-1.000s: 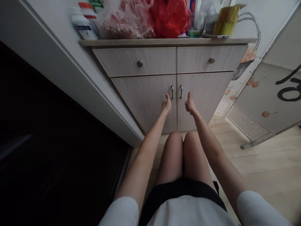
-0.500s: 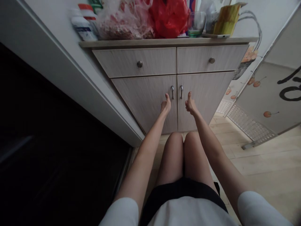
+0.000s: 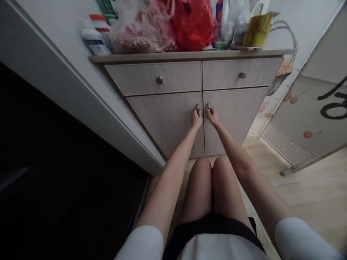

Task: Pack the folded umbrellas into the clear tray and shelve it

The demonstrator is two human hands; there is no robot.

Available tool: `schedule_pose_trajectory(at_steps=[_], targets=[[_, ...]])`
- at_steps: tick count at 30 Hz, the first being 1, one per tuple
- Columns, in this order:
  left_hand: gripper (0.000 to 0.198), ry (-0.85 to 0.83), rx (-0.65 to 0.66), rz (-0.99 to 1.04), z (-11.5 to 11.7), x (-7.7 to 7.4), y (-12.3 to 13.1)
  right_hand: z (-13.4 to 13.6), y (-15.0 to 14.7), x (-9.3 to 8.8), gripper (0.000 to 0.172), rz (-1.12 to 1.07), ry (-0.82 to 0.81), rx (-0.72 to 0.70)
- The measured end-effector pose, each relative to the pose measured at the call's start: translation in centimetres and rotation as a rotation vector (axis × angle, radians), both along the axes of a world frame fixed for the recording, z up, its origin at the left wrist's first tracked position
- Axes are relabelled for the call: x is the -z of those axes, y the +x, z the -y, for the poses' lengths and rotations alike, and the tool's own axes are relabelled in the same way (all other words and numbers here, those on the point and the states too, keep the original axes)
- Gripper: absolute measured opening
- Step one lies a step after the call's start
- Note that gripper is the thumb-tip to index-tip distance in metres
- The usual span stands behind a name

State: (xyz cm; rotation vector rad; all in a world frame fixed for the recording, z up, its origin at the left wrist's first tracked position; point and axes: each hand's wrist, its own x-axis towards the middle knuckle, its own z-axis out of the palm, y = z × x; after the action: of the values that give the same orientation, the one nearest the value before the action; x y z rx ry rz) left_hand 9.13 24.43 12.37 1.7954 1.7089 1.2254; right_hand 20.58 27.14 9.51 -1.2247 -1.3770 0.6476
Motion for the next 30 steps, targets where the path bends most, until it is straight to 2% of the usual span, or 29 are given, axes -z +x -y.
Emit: schedule_pose_trajectory(at_steps=[4,7,12,17,23,28,30], targets=[[0.026,-0.017,-0.015,-0.018,1.0,0.2,-0.7,0.4,-0.1,0.5,0.047,0.012,0.012,0.016],[0.024,0.021,-0.003,-0.014,3.0,0.7,-1.4,2.7,0.5,0.7,0.049,0.045,0.045,0.007],[0.024,0.164,0.032,-0.018,8.4,2.2,-3.6,9.9,3.2,0.9,0.050,0.090,0.181,-0.036],[0.024,0.320,0.010,0.000,14.9,3.9,-7.8,17.7,7.3,1.1,0.052,0.158,0.212,0.008],[0.032,0.413,-0.159,0.061,21.0,5.5,-12.9,24.5,12.0,1.1,0.042,0.150,0.261,0.112],[0.032,0.454,-0.463,0.082,24.2,6.8,-17.8,27.7,15.8,2.0,0.041,0.101,0.275,0.215],[0.030,0.468,-0.540,0.130,25.0,7.2,-20.2,28.6,17.6,2.5,0.043,0.045,0.284,0.297]])
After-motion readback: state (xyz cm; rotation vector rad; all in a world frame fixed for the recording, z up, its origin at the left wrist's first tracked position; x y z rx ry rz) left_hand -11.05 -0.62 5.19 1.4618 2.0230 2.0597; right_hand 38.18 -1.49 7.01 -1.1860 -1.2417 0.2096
